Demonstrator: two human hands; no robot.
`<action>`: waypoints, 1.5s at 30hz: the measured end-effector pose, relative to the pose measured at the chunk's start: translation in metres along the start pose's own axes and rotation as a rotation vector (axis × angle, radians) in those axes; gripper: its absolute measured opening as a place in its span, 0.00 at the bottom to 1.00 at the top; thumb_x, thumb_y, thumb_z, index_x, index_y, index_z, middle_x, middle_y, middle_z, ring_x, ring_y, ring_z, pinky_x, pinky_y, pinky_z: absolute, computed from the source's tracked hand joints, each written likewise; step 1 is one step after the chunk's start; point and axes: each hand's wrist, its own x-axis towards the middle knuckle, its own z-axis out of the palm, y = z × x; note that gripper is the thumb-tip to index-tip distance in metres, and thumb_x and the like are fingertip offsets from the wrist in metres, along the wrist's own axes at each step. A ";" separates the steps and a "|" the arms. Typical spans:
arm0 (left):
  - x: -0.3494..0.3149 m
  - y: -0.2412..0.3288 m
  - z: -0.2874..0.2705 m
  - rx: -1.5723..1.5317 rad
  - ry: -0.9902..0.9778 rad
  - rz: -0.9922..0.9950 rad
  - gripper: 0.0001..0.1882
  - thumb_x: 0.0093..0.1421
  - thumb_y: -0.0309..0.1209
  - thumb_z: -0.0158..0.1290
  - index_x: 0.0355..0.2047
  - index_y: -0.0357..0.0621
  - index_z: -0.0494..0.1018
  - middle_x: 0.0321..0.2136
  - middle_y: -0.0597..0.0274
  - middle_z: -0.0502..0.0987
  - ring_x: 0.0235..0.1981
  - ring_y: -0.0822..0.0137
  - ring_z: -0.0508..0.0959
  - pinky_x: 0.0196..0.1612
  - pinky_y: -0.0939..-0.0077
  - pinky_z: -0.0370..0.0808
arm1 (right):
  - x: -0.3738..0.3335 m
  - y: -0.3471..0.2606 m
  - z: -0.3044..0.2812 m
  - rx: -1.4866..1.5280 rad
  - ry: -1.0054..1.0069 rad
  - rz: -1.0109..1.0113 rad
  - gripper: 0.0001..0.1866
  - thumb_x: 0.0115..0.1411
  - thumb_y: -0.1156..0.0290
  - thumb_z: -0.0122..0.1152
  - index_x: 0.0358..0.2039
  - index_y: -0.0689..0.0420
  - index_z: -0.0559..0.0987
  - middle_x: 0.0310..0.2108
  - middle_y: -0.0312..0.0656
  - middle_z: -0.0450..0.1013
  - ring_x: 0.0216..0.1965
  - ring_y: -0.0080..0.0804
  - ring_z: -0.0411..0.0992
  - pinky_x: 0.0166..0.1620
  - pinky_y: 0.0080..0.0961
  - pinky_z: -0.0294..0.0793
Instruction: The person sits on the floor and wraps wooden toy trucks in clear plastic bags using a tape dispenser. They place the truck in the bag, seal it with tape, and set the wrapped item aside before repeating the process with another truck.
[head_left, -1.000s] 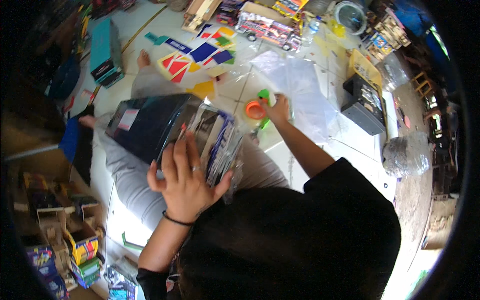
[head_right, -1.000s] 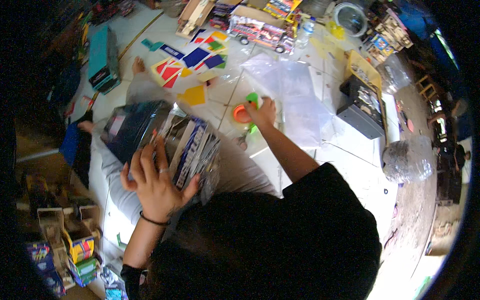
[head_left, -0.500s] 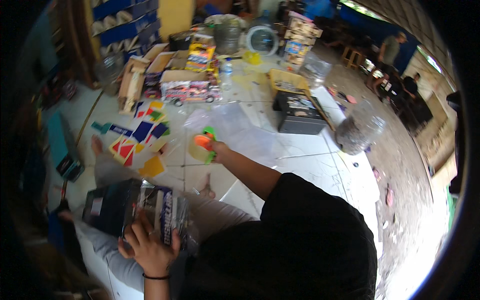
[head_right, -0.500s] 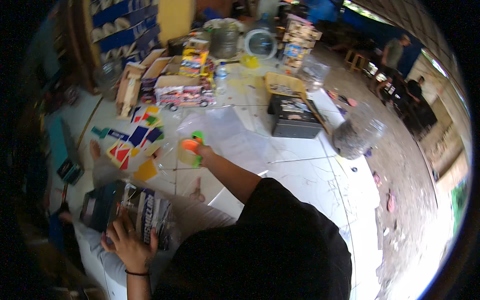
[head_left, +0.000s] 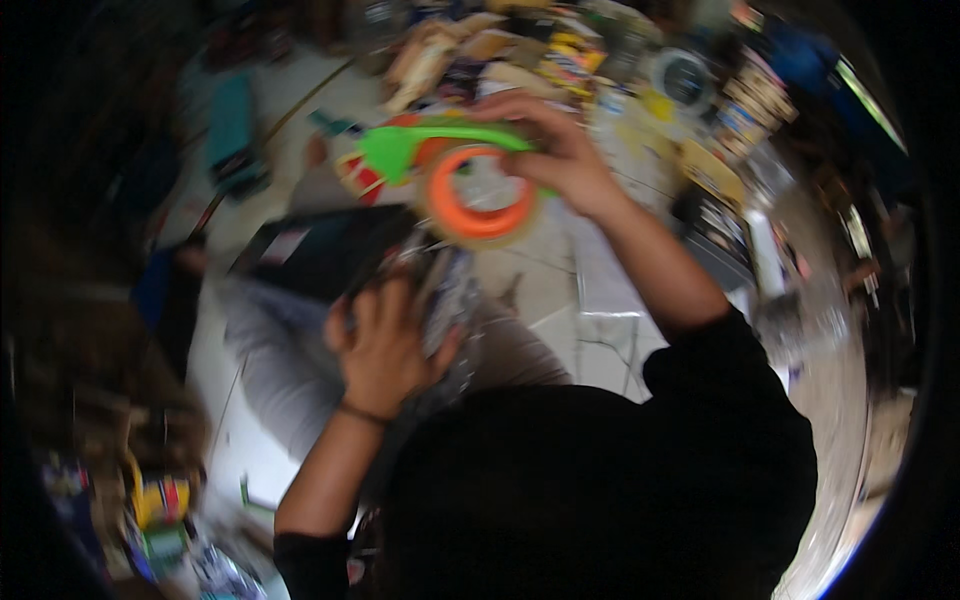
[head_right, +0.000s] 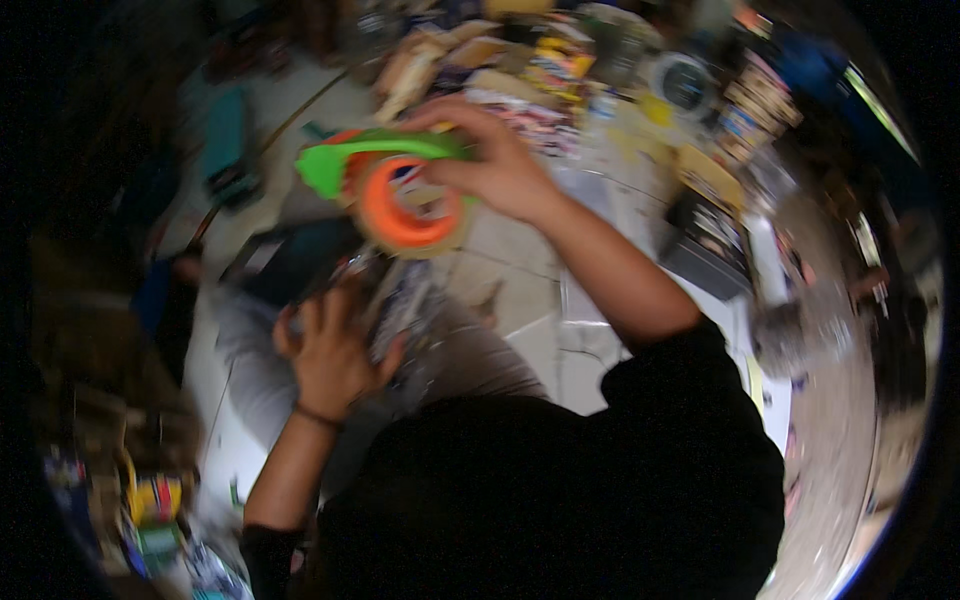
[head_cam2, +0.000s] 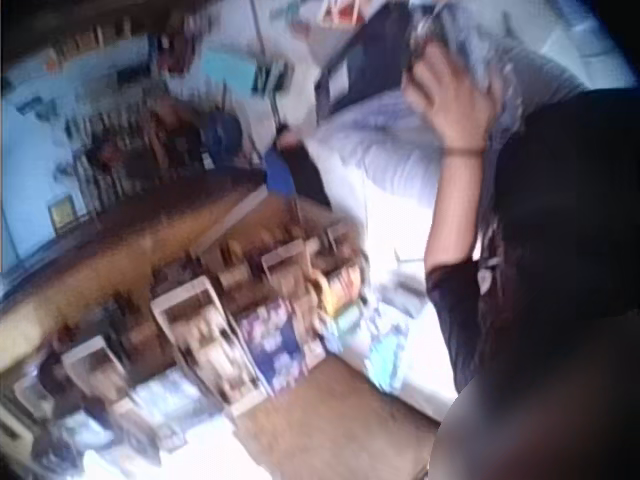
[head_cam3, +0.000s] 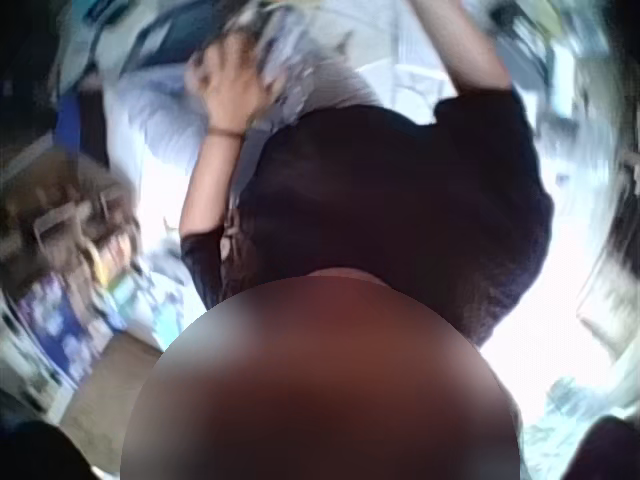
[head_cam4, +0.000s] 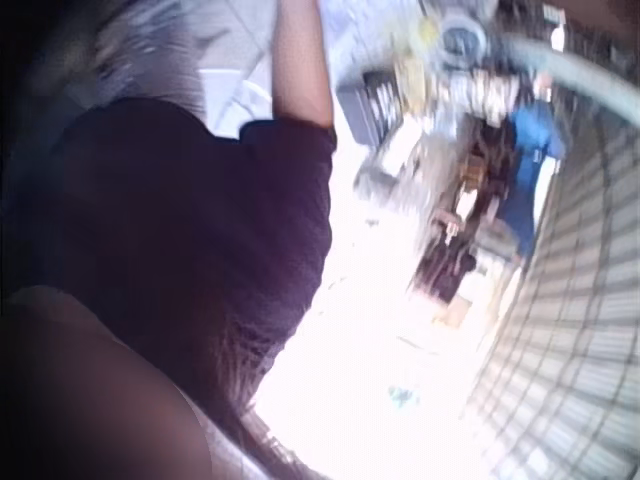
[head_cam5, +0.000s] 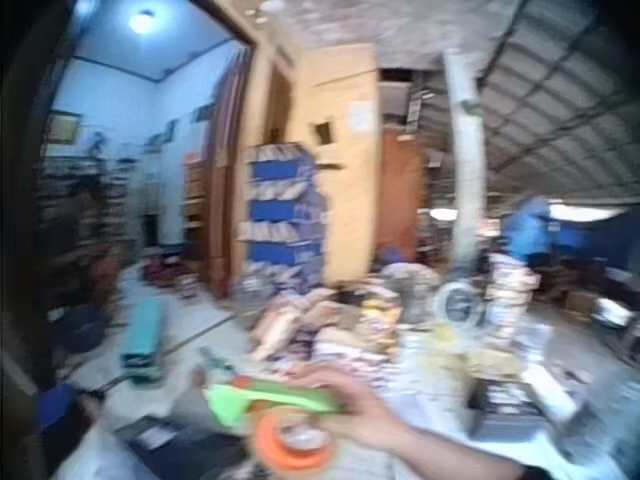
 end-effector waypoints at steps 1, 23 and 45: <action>-0.001 0.000 0.002 -0.024 -0.008 -0.019 0.32 0.50 0.58 0.49 0.45 0.46 0.76 0.46 0.66 0.68 0.48 0.64 0.66 0.55 0.53 0.49 | 0.004 -0.003 0.006 -0.159 0.000 -0.232 0.24 0.46 0.82 0.56 0.48 0.60 0.75 0.48 0.42 0.68 0.50 0.31 0.68 0.56 0.25 0.63; -0.013 -0.004 0.001 0.026 0.009 -0.003 0.32 0.52 0.56 0.47 0.43 0.41 0.76 0.48 0.67 0.69 0.47 0.68 0.67 0.57 0.53 0.50 | 0.080 -0.057 0.075 -0.624 -0.593 -0.106 0.16 0.43 0.71 0.63 0.35 0.64 0.80 0.32 0.45 0.73 0.36 0.33 0.73 0.42 0.25 0.70; -0.025 -0.006 0.007 -0.062 0.119 -0.095 0.32 0.47 0.48 0.50 0.51 0.44 0.73 0.39 0.69 0.69 0.41 0.72 0.69 0.51 0.55 0.51 | -0.147 -0.018 0.048 -0.600 -0.140 -0.040 0.26 0.42 0.73 0.67 0.46 0.60 0.77 0.45 0.51 0.70 0.46 0.43 0.72 0.50 0.30 0.71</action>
